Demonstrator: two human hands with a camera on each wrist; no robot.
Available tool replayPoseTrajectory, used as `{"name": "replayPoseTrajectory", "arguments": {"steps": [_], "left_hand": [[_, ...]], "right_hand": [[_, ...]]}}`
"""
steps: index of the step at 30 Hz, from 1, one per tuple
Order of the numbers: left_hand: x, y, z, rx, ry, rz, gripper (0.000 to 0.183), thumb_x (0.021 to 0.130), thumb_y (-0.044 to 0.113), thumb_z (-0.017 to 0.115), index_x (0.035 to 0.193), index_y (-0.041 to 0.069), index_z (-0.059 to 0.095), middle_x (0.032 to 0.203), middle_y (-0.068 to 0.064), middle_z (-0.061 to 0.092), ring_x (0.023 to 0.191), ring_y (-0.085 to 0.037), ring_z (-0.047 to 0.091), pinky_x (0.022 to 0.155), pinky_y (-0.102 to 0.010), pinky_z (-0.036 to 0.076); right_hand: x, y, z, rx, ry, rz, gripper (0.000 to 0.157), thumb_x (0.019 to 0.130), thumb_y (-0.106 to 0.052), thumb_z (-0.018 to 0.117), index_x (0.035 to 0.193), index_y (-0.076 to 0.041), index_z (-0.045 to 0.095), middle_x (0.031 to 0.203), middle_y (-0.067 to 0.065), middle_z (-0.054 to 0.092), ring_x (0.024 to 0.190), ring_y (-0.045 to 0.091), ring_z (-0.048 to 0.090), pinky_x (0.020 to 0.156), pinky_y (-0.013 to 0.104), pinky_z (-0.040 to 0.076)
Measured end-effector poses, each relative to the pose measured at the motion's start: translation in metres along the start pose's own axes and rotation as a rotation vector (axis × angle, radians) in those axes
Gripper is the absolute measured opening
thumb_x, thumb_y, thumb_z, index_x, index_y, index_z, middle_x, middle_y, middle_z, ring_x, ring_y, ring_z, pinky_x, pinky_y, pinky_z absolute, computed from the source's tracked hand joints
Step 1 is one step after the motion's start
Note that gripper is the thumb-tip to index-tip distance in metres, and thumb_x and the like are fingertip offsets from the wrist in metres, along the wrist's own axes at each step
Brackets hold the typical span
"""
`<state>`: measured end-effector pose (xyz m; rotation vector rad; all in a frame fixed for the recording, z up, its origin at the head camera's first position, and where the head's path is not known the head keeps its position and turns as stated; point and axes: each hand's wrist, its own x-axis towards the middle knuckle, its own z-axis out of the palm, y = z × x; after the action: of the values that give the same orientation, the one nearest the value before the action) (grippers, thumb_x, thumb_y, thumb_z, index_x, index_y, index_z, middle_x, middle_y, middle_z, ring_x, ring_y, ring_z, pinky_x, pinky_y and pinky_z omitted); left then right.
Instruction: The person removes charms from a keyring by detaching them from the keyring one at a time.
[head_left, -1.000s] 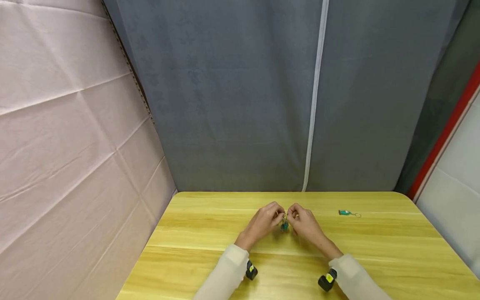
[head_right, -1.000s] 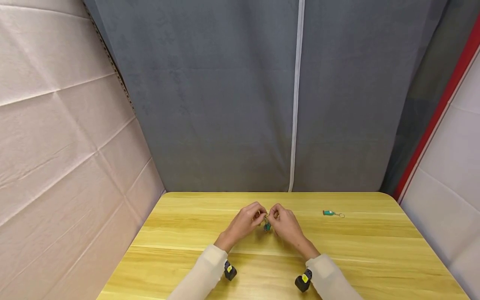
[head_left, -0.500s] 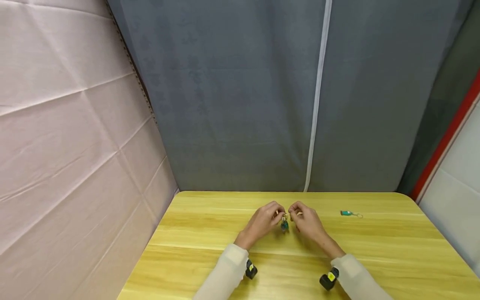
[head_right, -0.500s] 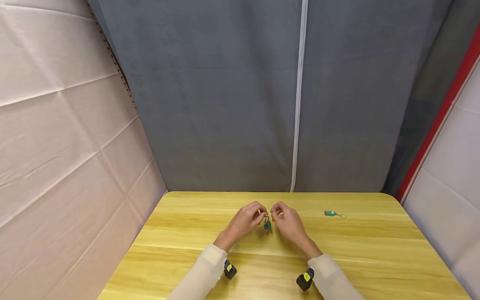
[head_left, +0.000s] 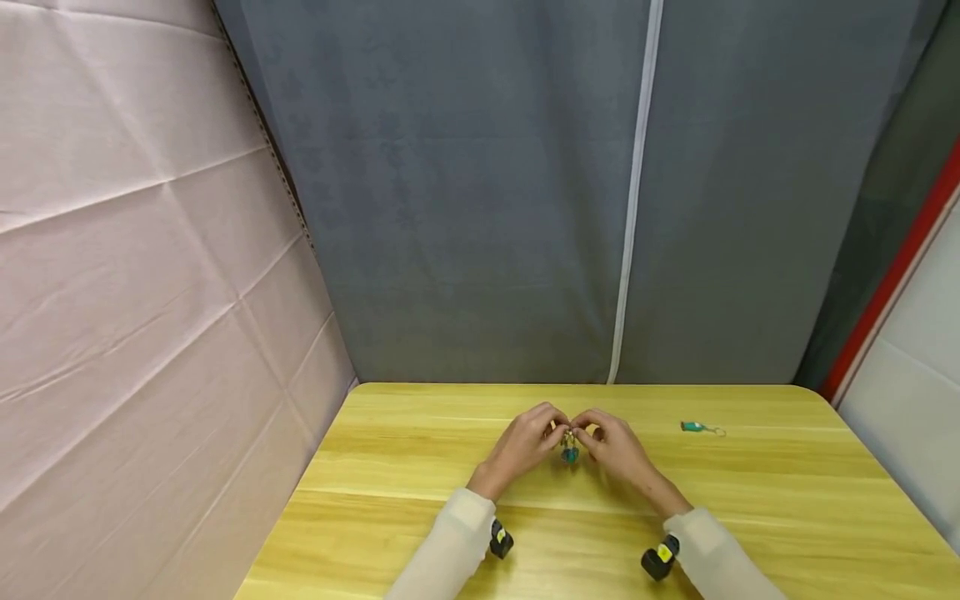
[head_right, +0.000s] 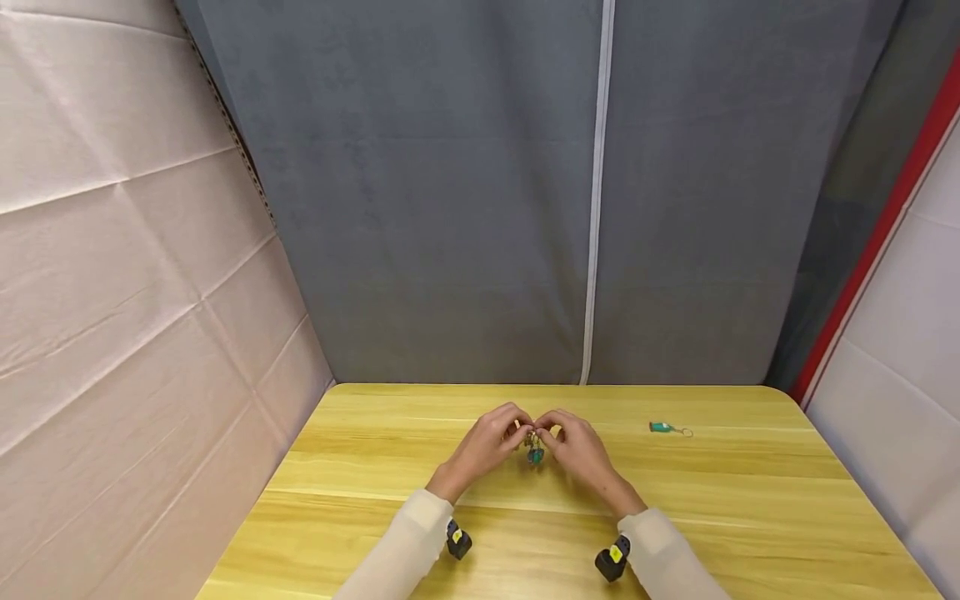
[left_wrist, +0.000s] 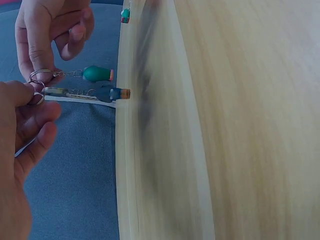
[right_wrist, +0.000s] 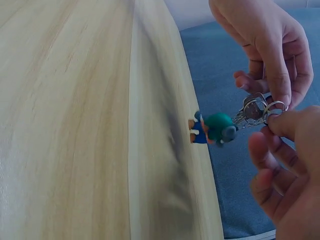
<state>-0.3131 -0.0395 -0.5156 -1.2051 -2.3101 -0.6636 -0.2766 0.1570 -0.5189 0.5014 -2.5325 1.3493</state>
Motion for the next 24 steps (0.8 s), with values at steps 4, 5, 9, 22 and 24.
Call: {"name": "replayPoseTrajectory", "arguments": {"steps": [4, 5, 9, 22, 24], "left_hand": [[0.0001, 0.0003, 0.0, -0.001, 0.015, 0.019, 0.009, 0.098, 0.019, 0.059, 0.104, 0.017, 0.066, 0.098, 0.008, 0.064, 0.078, 0.003, 0.057, 0.068, -0.003, 0.044], [0.0002, 0.0003, 0.0, -0.002, 0.017, 0.023, 0.009, 0.098, 0.019, 0.06, 0.104, 0.017, 0.066, 0.098, 0.008, 0.064, 0.077, 0.003, 0.057, 0.068, -0.003, 0.044], [0.001, 0.0004, 0.0003, 0.001, 0.013, 0.028, 0.01, 0.099, 0.019, 0.059, 0.104, 0.018, 0.067, 0.097, 0.008, 0.064, 0.077, 0.002, 0.057, 0.069, -0.003, 0.044], [0.0022, 0.0022, 0.0019, 0.025, -0.021, 0.017, 0.01, 0.1, 0.019, 0.057, 0.104, 0.019, 0.067, 0.096, 0.009, 0.064, 0.078, 0.003, 0.057, 0.069, -0.003, 0.044], [0.002, 0.0021, 0.0027, 0.024, -0.026, 0.016, 0.01, 0.1, 0.019, 0.057, 0.104, 0.019, 0.067, 0.096, 0.009, 0.064, 0.078, 0.003, 0.057, 0.069, -0.003, 0.044]], "right_hand": [[-0.0007, -0.0012, -0.0011, 0.008, 0.006, 0.03, 0.007, 0.095, -0.016, 0.064, 0.099, -0.015, 0.07, 0.097, 0.005, 0.069, 0.049, 0.017, 0.057, 0.046, 0.025, 0.047], [-0.0008, -0.0013, -0.0012, 0.006, 0.007, 0.034, 0.006, 0.095, -0.016, 0.065, 0.099, -0.015, 0.069, 0.097, 0.005, 0.069, 0.05, 0.018, 0.058, 0.046, 0.025, 0.047], [-0.001, -0.0017, -0.0013, -0.009, 0.02, 0.042, 0.006, 0.094, -0.015, 0.066, 0.098, -0.015, 0.07, 0.094, 0.005, 0.069, 0.049, 0.012, 0.056, 0.046, 0.025, 0.046], [-0.0033, 0.0007, -0.0047, -0.016, 0.056, 0.102, 0.007, 0.095, -0.016, 0.064, 0.098, -0.016, 0.07, 0.093, 0.004, 0.069, 0.047, 0.009, 0.052, 0.047, 0.025, 0.046], [-0.0035, 0.0023, -0.0058, -0.004, 0.054, 0.123, 0.007, 0.096, -0.017, 0.063, 0.098, -0.015, 0.07, 0.093, 0.004, 0.069, 0.045, 0.01, 0.052, 0.047, 0.026, 0.045]]}}
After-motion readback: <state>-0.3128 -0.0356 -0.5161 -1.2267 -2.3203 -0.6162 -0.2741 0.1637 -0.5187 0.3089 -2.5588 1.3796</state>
